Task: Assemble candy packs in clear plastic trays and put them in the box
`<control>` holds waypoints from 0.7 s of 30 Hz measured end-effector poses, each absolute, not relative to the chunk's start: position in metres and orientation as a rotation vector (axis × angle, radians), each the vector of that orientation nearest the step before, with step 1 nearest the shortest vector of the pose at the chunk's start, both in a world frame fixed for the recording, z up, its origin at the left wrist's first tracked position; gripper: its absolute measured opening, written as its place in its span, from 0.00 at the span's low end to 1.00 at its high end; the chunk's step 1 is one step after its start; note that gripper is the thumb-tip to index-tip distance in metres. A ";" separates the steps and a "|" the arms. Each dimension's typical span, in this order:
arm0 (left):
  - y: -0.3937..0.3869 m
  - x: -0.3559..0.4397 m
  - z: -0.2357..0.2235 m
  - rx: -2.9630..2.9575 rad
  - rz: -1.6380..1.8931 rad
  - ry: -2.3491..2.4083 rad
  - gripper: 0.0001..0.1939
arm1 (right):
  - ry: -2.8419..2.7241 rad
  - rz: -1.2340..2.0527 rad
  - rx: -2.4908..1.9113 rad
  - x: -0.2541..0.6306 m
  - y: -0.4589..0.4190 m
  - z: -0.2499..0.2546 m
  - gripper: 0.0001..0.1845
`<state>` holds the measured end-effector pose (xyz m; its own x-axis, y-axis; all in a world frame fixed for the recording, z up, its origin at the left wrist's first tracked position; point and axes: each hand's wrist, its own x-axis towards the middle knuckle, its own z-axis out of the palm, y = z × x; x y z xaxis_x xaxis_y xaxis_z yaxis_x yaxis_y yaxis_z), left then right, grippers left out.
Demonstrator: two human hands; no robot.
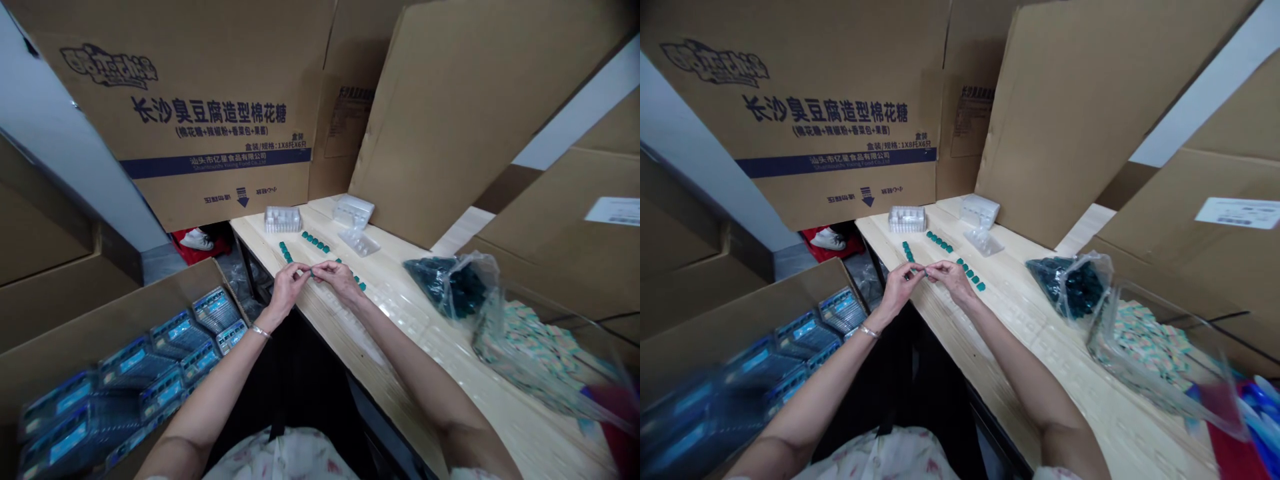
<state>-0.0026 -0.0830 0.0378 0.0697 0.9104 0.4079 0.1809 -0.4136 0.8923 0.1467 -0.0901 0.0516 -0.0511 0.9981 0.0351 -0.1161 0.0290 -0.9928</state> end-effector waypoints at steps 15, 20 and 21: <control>-0.092 -0.013 -0.002 1.664 1.084 1.015 0.06 | -1.750 0.583 -1.366 0.173 -0.034 0.001 0.04; -0.096 -0.008 -0.001 1.572 1.056 1.037 0.04 | -1.990 0.410 -1.363 0.161 -0.037 -0.003 0.02; -0.097 -0.008 -0.001 1.514 1.057 1.046 0.04 | -2.037 0.383 -1.358 0.160 -0.038 -0.002 0.02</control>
<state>-0.0082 -0.0971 -0.0005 0.2516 0.9602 0.1215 0.1119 -0.1535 0.9818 0.1602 -0.0381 -0.0018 -0.2509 0.9005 0.3552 0.7100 0.4206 -0.5648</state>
